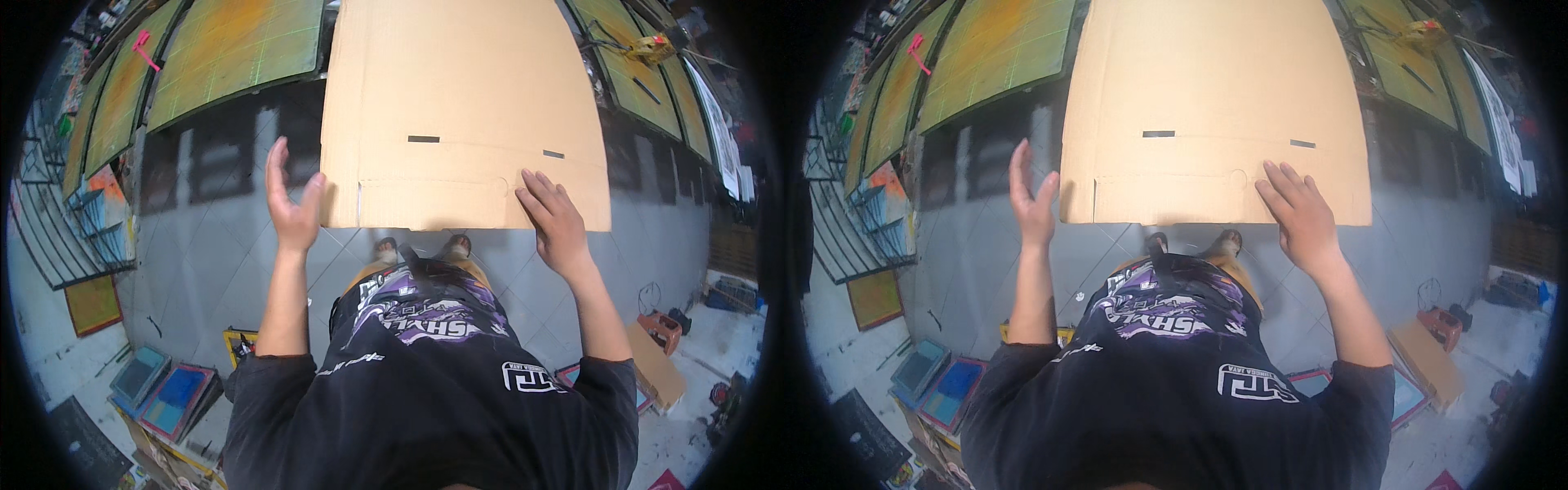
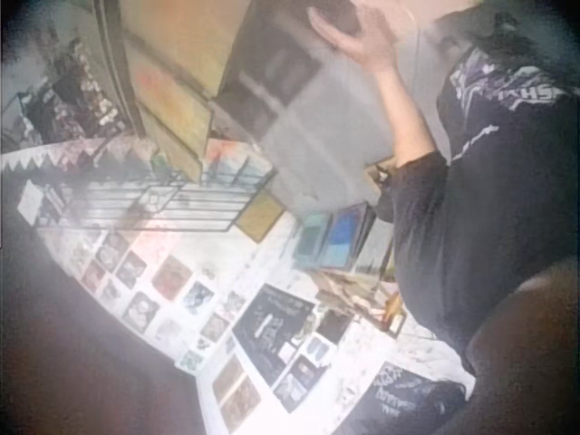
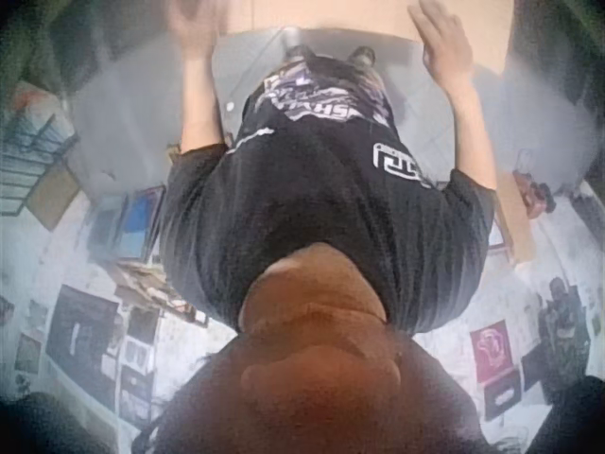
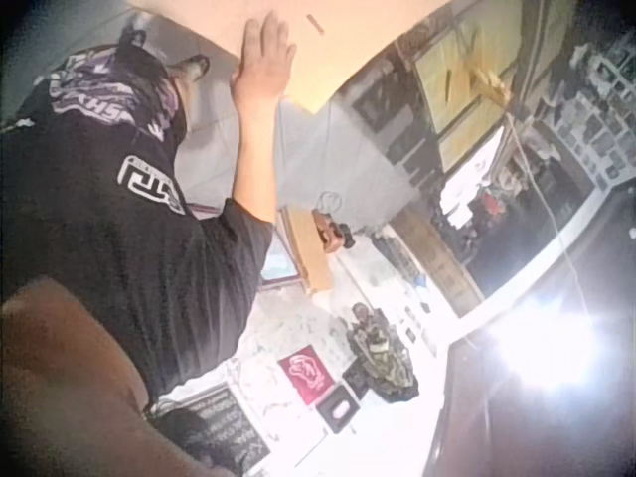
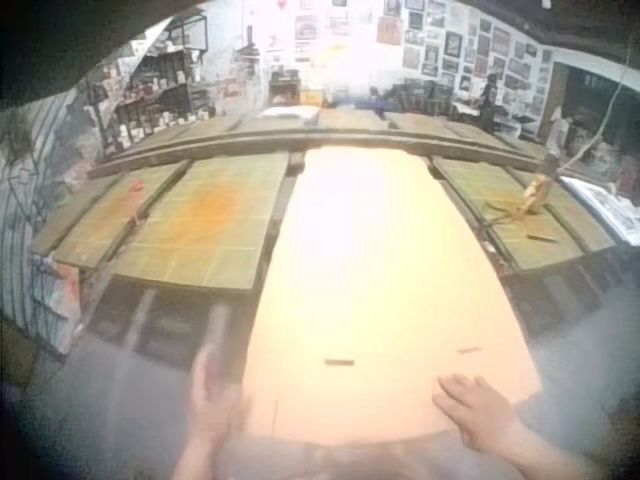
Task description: The person assembles flat cardboard sheets into rectangular boxes by folding and interlocking the flaps. They handle multiple sheets, fold the sides, and secure the tabs to form complete boxes, then place the finished boxes on a nearby surface.
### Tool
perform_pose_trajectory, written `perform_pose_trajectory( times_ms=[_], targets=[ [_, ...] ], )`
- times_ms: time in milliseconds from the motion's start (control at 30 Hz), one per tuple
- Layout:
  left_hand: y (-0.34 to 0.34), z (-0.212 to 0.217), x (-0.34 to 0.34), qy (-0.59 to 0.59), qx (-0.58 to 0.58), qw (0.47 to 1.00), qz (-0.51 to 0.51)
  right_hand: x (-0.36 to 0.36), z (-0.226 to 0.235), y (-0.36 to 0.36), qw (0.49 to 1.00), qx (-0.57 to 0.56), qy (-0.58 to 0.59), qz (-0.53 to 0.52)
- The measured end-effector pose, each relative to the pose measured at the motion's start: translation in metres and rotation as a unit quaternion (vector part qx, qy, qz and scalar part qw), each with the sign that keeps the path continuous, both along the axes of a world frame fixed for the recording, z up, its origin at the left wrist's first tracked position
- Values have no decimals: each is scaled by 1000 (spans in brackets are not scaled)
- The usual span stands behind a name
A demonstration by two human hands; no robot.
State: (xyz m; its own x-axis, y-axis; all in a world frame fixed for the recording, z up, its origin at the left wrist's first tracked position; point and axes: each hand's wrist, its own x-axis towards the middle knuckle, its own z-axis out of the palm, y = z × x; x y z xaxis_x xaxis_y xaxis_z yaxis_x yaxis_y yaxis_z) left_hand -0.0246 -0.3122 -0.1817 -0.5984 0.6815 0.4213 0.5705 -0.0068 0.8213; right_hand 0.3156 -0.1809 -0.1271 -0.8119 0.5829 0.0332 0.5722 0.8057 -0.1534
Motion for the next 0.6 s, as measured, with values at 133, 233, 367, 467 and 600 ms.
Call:
perform_pose_trajectory(
  times_ms=[133,233,367,467,600],
  targets=[
    [7,54,25,256,-132,909,-302,1,10,10,999,-40,5,6],
    [7,31,40,351,-168,874,-291,1,4,9,999,-4,33,14],
    [4,8,53,348,-122,900,-234,19,-24,3,987,73,145,-9],
    [4,-1,61,345,-103,910,-205,20,-27,8,980,101,169,29],
    [1,7,62,329,-122,913,-209,23,-34,6,977,71,201,26]
  ],
)
